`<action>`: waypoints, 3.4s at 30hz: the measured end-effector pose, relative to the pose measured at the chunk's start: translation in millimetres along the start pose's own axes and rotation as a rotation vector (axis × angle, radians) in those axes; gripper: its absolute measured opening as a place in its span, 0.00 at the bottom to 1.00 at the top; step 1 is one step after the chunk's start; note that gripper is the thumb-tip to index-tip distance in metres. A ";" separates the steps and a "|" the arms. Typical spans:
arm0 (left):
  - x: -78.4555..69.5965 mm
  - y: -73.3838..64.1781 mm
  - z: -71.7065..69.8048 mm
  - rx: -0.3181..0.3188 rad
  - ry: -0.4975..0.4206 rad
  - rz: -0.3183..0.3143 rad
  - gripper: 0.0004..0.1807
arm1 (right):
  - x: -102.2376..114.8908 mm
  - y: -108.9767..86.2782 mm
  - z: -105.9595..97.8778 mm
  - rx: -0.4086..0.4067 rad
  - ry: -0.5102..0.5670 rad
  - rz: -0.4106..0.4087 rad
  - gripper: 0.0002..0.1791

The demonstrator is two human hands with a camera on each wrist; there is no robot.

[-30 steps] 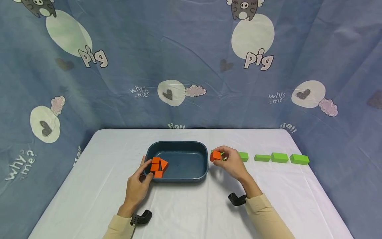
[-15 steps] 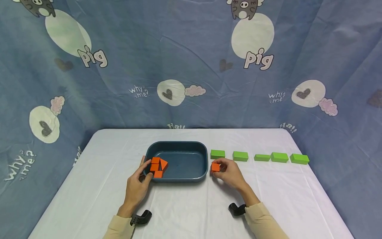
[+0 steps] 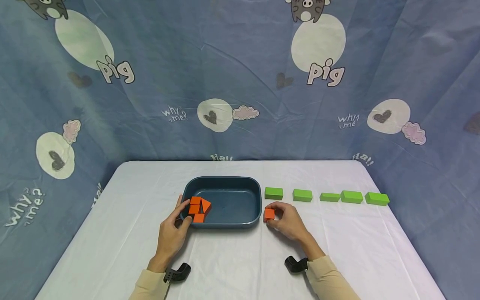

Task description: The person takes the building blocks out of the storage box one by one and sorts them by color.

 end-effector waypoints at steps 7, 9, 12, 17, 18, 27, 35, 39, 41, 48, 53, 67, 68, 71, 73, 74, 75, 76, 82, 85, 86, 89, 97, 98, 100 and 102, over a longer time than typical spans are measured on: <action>0.5 0.0 -0.2 0.002 -0.006 0.004 0.29 | -7.6 0.3 4.0 -0.004 -0.058 -0.015 0.22; 0.6 -0.1 -0.1 0.003 -0.007 0.003 0.29 | -6.7 0.3 3.7 0.001 -0.027 -0.007 0.24; 1.3 -0.3 0.4 0.003 0.002 0.000 0.29 | -4.0 0.4 1.8 0.008 0.040 0.006 0.28; 2.5 0.0 0.7 -0.002 0.017 0.002 0.29 | 0.9 1.3 -5.5 -0.005 0.110 0.014 0.29; 2.6 0.1 0.6 -0.003 0.015 0.004 0.29 | 1.5 1.7 -7.3 -0.007 0.116 0.016 0.29; 2.6 1.1 -1.7 -0.013 0.007 0.015 0.29 | 10.5 13.3 -24.8 -0.031 0.097 -0.017 0.27; 1.4 0.4 -1.5 -0.013 0.009 0.013 0.29 | 28.8 29.8 -37.0 -0.040 0.128 -0.074 0.26; 1.3 0.5 -1.6 -0.012 0.012 0.015 0.29 | 39.7 38.2 -41.1 -0.046 0.134 -0.110 0.26; 1.7 0.6 -1.6 -0.011 0.017 0.016 0.29 | 45.6 42.8 -42.7 -0.047 0.134 -0.132 0.26; 2.8 0.1 -1.8 -0.010 0.023 0.019 0.29 | 64.8 62.4 -45.9 -0.046 0.117 -0.166 0.26; 2.2 0.1 -2.7 -0.011 0.032 0.026 0.29 | 79.3 78.4 -42.4 -0.022 0.137 -0.178 0.26; 1.5 0.2 -2.9 -0.008 0.038 0.019 0.29 | 103.3 115.2 -14.4 0.073 0.204 -0.237 0.25; 1.5 0.1 -3.0 -0.008 0.036 0.017 0.29 | 104.9 117.3 -11.4 0.085 0.213 -0.244 0.25; 2.7 -0.4 -2.5 -0.009 0.035 0.010 0.29 | 109.1 123.2 -2.0 0.122 0.234 -0.259 0.26; 3.1 -0.7 -2.4 -0.009 0.037 0.008 0.29 | 112.1 127.2 4.3 0.148 0.248 -0.269 0.26; 3.0 -0.7 -2.6 -0.010 0.038 0.009 0.29 | 113.8 129.4 7.7 0.162 0.257 -0.274 0.27; 3.1 -0.8 -2.8 -0.011 0.038 0.010 0.29 | 115.3 131.6 11.3 0.177 0.262 -0.279 0.27; 3.1 -0.8 -2.9 -0.011 0.039 0.013 0.29 | 116.6 134.3 15.4 0.195 0.267 -0.287 0.27; 3.8 -0.3 -3.4 -0.017 0.040 0.013 0.29 | 123.5 147.9 44.5 0.333 0.250 -0.337 0.24; 4.1 -0.6 -1.9 -0.015 0.035 0.014 0.30 | 124.8 150.9 60.7 0.415 0.263 -0.353 0.24; 4.2 -0.9 -1.2 -0.014 0.032 0.014 0.30 | 124.9 151.2 65.8 0.441 0.266 -0.355 0.24; 2.8 -1.9 1.5 -0.002 0.025 0.022 0.30 | 123.1 150.9 78.4 0.499 0.259 -0.347 0.24; 0.2 -0.7 2.5 0.017 0.026 0.003 0.29 | 110.0 151.4 96.0 0.616 0.258 -0.290 0.23; 0.1 -0.4 2.1 0.017 0.025 0.000 0.29 | 108.9 151.5 97.1 0.628 0.258 -0.287 0.23; 0.1 0.0 1.2 0.021 0.024 -0.006 0.29 | 107.1 152.2 99.1 0.647 0.259 -0.284 0.24; 0.3 0.2 0.3 0.022 0.026 -0.007 0.29 | 105.7 152.9 101.0 0.665 0.250 -0.283 0.24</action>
Point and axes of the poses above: each hand's wrist, its own y-axis towards the middle knuckle, its own z-axis out of the palm, x = y × z, the point moved 4 cm from there along y, towards the middle knuckle
